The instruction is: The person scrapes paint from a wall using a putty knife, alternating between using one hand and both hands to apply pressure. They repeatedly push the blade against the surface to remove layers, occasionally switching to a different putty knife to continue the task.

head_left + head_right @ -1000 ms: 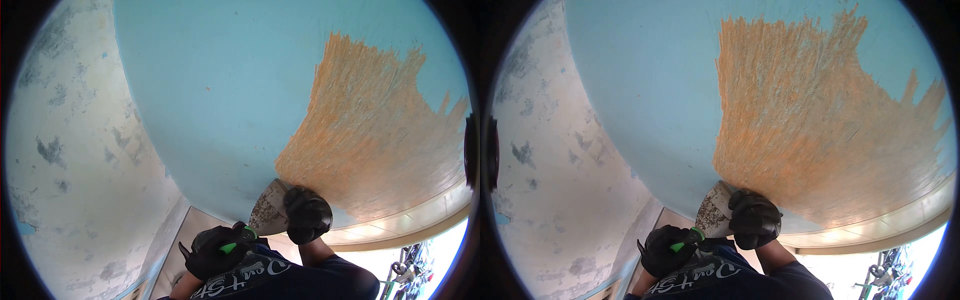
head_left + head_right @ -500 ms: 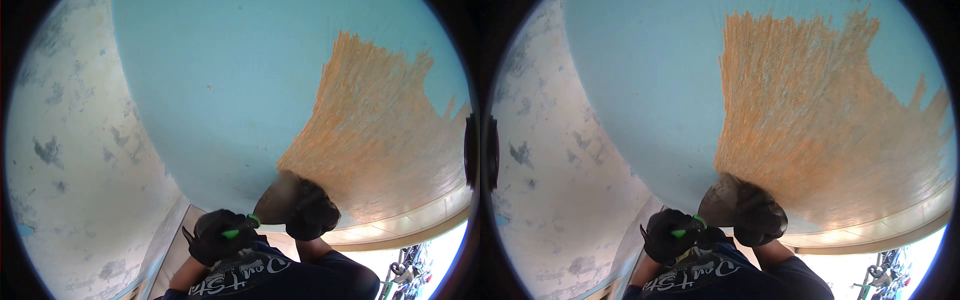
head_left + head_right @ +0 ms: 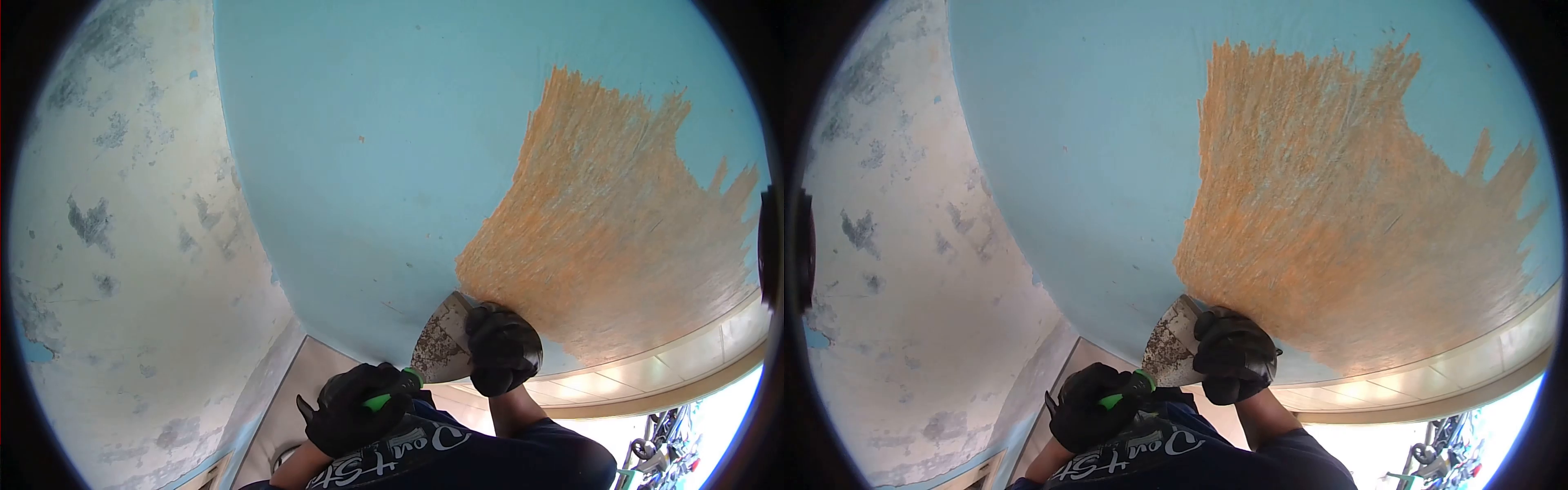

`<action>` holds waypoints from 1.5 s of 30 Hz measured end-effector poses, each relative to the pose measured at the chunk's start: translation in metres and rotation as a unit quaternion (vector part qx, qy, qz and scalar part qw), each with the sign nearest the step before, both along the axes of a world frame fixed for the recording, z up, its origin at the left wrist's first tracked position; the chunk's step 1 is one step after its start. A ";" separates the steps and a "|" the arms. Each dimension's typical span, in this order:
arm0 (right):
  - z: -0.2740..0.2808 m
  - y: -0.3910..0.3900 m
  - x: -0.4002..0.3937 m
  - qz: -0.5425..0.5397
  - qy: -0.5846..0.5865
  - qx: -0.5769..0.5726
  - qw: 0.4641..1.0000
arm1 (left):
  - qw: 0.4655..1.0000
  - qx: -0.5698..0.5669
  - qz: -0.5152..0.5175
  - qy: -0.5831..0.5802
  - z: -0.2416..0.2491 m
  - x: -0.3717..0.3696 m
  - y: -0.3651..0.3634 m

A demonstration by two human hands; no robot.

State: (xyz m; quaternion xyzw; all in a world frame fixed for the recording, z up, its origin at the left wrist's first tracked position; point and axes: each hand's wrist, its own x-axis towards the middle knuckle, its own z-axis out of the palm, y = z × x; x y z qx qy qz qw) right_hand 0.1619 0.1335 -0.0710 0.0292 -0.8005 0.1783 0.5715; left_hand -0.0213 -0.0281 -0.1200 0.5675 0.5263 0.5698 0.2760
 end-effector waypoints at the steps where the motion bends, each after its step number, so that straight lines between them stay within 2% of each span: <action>1: -0.001 0.001 0.000 -0.001 -0.003 0.008 1.000 | 1.000 -0.002 0.000 0.001 0.000 0.000 0.000; 4: -0.002 0.002 -0.001 -0.014 0.004 0.019 1.000 | 1.000 -0.020 -0.008 0.017 0.000 -0.001 0.006; 6: -0.004 0.002 -0.003 -0.024 0.012 0.019 0.999 | 0.998 0.020 -0.005 0.062 -0.005 -0.001 0.015; 9: -0.015 -0.005 -0.007 -0.042 0.093 -0.015 0.995 | 0.995 0.081 -0.013 0.049 -0.008 -0.018 0.045; 12: -0.011 0.003 -0.017 -0.045 0.156 -0.021 0.987 | 0.997 0.056 -0.048 0.019 0.010 -0.025 0.033; 14: -0.005 0.000 -0.011 -0.002 0.062 -0.029 0.998 | 0.998 0.025 -0.038 0.045 0.003 -0.015 0.013; 15: -0.002 -0.002 -0.009 -0.005 0.062 -0.033 0.997 | 0.999 0.006 -0.012 0.043 -0.001 -0.010 0.006; 17: 0.005 -0.009 -0.005 -0.076 -0.038 -0.028 0.996 | 0.999 -0.018 0.008 0.040 -0.003 -0.007 0.000; 20: 0.002 -0.006 -0.010 -0.025 -0.002 -0.036 0.999 | 0.999 -0.021 0.003 0.026 -0.003 -0.011 0.004; 25: -0.007 -0.009 -0.009 -0.027 -0.005 -0.048 0.998 | 0.994 0.072 -0.005 0.079 -0.005 -0.029 0.014; 29: -0.004 -0.009 -0.011 0.001 -0.007 -0.043 0.999 | 0.991 0.071 -0.003 0.111 -0.011 -0.032 0.015; 32: -0.007 -0.013 -0.002 -0.027 -0.010 -0.044 0.999 | 0.996 0.061 -0.010 0.058 -0.008 -0.029 0.017; 34: -0.001 -0.012 -0.002 -0.031 -0.006 -0.046 0.998 | 0.984 0.128 0.013 0.123 0.002 -0.026 0.020; 36: 0.000 -0.012 0.000 -0.040 0.001 -0.046 0.998 | 0.986 0.113 -0.006 0.125 0.000 -0.027 0.020; 38: 0.001 -0.008 0.000 0.004 -0.008 -0.059 0.998 | 0.986 0.103 -0.022 0.129 -0.003 -0.029 0.019; 40: -0.001 -0.006 -0.001 0.011 -0.007 -0.061 0.998 | 0.992 0.047 -0.035 0.112 -0.005 -0.029 0.013; 45: -0.002 -0.004 -0.004 0.018 0.006 -0.063 0.998 | 0.993 0.052 -0.018 0.108 0.002 -0.023 0.019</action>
